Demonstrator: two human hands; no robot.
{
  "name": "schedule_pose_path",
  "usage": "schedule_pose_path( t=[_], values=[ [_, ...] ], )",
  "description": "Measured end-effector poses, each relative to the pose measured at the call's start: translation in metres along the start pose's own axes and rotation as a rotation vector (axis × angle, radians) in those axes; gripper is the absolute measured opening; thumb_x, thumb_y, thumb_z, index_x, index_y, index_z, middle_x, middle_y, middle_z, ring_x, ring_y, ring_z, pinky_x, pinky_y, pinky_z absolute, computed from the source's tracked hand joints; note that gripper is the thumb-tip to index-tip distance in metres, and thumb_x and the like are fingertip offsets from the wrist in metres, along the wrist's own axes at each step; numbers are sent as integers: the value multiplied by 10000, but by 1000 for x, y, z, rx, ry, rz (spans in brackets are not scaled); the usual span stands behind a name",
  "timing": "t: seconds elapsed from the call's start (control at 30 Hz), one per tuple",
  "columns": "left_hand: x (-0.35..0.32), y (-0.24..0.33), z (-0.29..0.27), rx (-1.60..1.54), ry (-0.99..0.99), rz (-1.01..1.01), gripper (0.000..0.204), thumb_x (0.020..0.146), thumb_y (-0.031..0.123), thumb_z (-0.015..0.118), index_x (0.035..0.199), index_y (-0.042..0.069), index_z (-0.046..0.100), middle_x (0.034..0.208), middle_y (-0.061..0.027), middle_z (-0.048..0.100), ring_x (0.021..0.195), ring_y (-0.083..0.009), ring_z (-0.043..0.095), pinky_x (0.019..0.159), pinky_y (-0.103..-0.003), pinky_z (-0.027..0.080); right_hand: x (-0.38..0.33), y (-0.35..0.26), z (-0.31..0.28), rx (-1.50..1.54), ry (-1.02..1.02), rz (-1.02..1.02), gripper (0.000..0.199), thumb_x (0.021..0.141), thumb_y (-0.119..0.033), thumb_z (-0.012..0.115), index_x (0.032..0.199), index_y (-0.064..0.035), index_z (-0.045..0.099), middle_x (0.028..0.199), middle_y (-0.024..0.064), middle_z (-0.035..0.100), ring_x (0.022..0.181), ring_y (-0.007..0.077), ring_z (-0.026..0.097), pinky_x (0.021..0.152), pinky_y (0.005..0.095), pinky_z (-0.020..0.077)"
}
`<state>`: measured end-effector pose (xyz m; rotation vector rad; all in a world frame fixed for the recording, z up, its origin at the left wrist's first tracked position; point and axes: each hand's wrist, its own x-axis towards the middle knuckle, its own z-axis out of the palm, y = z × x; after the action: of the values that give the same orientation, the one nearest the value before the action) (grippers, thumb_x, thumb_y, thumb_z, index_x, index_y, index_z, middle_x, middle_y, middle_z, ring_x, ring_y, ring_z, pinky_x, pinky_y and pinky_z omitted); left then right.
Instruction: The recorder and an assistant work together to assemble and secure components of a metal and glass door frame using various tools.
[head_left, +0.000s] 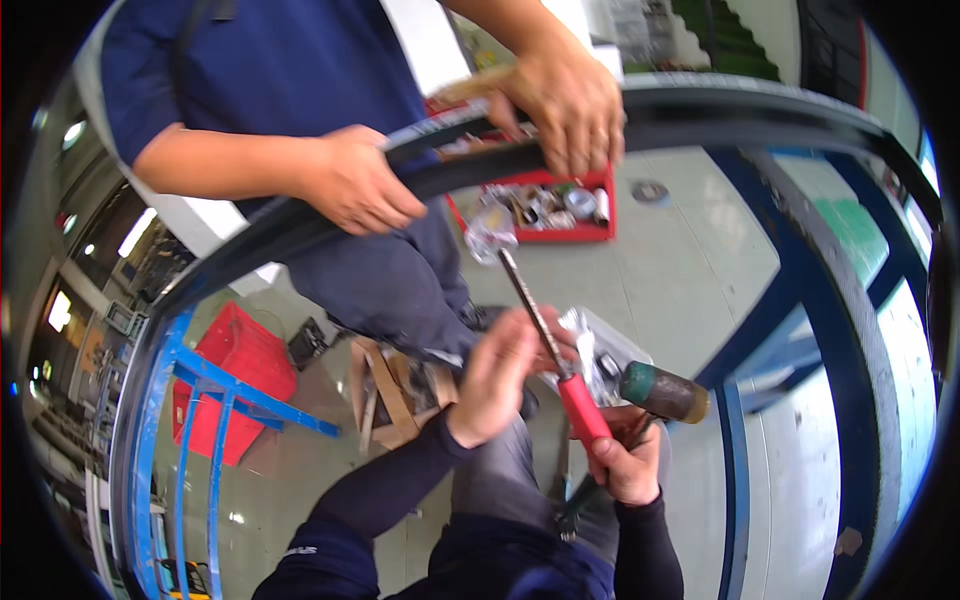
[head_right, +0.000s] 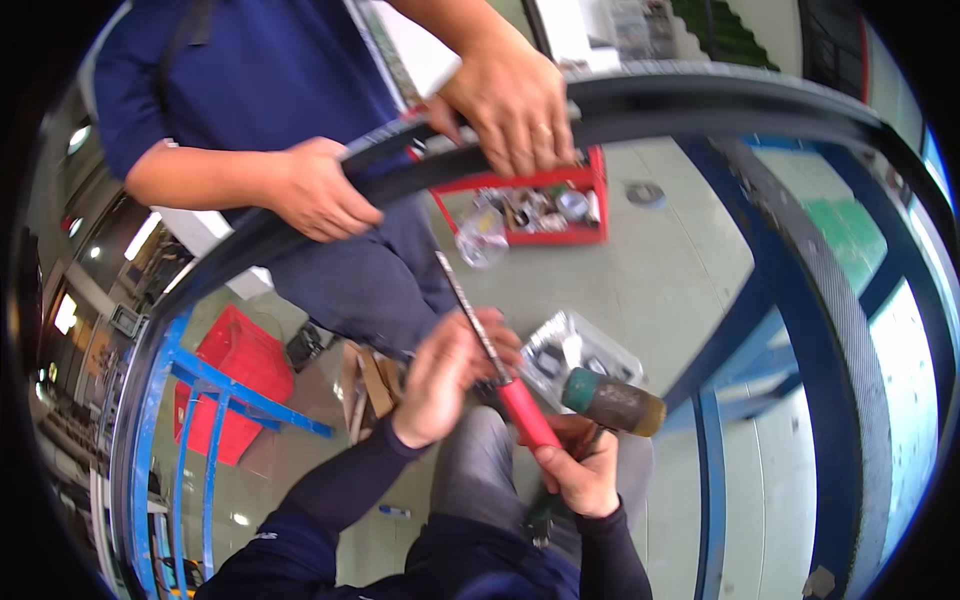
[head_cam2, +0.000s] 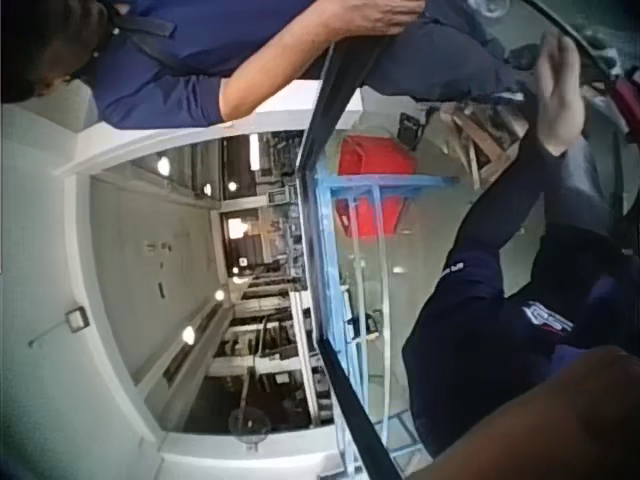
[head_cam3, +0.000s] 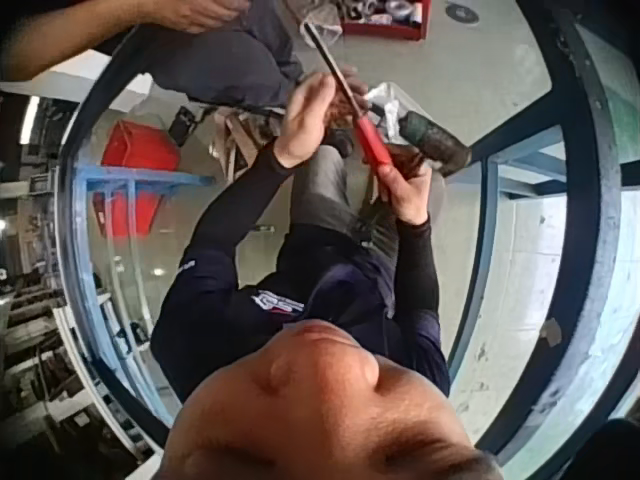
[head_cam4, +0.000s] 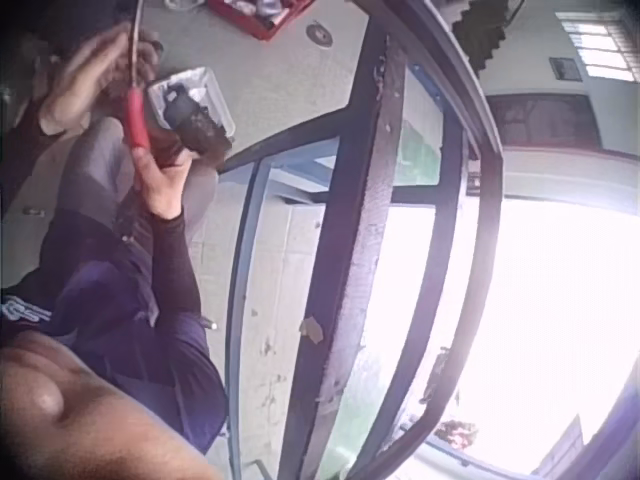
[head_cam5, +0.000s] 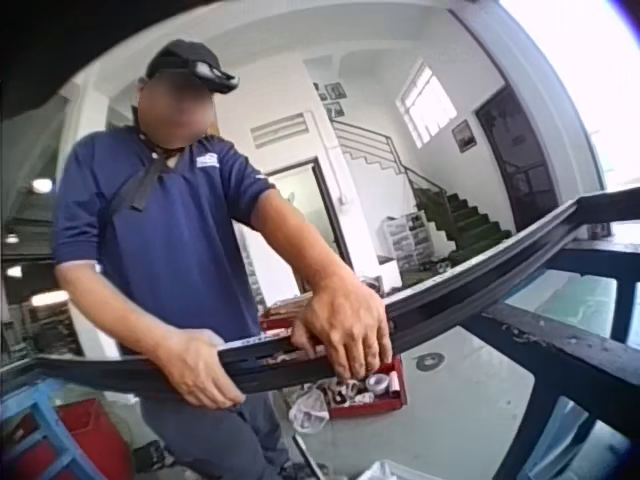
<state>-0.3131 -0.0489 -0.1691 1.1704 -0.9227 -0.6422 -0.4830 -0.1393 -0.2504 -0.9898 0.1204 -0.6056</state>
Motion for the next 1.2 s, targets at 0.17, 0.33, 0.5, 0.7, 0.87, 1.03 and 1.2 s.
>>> schedule_pose_path(
  t=[0.17, 0.33, 0.5, 0.7, 0.87, 1.03, 1.2],
  values=[
    [47, 26, 1, 18, 9, -43, 324, 1043, 295, 459, 1233, 40, 515, 988, -81, 642, 900, -172, 676, 773, -285, 544, 41, -22, 24, -127, 56, -129, 361, 866, -181, 683, 1109, 54, 557, 845, 168, 691, 413, 77, 469, 387, 208, 362],
    [77, 50, -15, 78, 77, 37, 318, 1040, 308, 457, 1207, 49, 534, 934, -71, 655, 849, -173, 677, 731, -283, 539, 66, -33, 61, -123, 112, -175, 302, 902, -96, 626, 1152, 47, 534, 892, 165, 681, 432, 67, 452, 398, 199, 354],
    [88, 54, -27, 110, 93, 79, 308, 1046, 296, 439, 1179, 38, 544, 868, -65, 648, 806, -144, 658, 729, -267, 533, 74, -34, 78, -85, 132, -202, 313, 876, -97, 708, 1127, 38, 580, 889, 107, 682, 478, 53, 489, 399, 200, 364],
    [98, 50, -25, 137, 114, 117, 297, 1046, 273, 443, 1152, 21, 558, 765, -58, 635, 748, -143, 652, 692, -255, 519, 76, -30, 86, -68, 173, -222, 316, 899, -99, 648, 1158, 42, 532, 911, 137, 678, 438, 61, 451, 394, 196, 354],
    [97, 54, -31, 157, 121, 105, 304, 1041, 269, 454, 1124, 0, 570, 768, -63, 632, 771, -151, 667, 714, -267, 531, 74, -31, 94, -41, 175, -191, 312, 905, -99, 645, 1157, 47, 535, 908, 139, 673, 453, 63, 447, 403, 205, 355],
    [93, 52, -28, 177, 120, 82, 305, 1041, 282, 454, 1124, 14, 573, 753, -54, 628, 771, -155, 671, 688, -253, 519, 71, -32, 92, -24, 168, -173, 307, 910, -111, 647, 1151, 44, 539, 903, 137, 674, 449, 63, 444, 403, 205, 350],
    [93, 52, -32, 134, 161, 96, 310, 1039, 267, 446, 1118, -5, 573, 721, -63, 621, 765, -170, 677, 698, -269, 525, 76, -29, 96, -28, 149, -164, 326, 900, -137, 668, 1154, 25, 543, 888, 111, 671, 455, 60, 446, 404, 203, 365]
  ],
)
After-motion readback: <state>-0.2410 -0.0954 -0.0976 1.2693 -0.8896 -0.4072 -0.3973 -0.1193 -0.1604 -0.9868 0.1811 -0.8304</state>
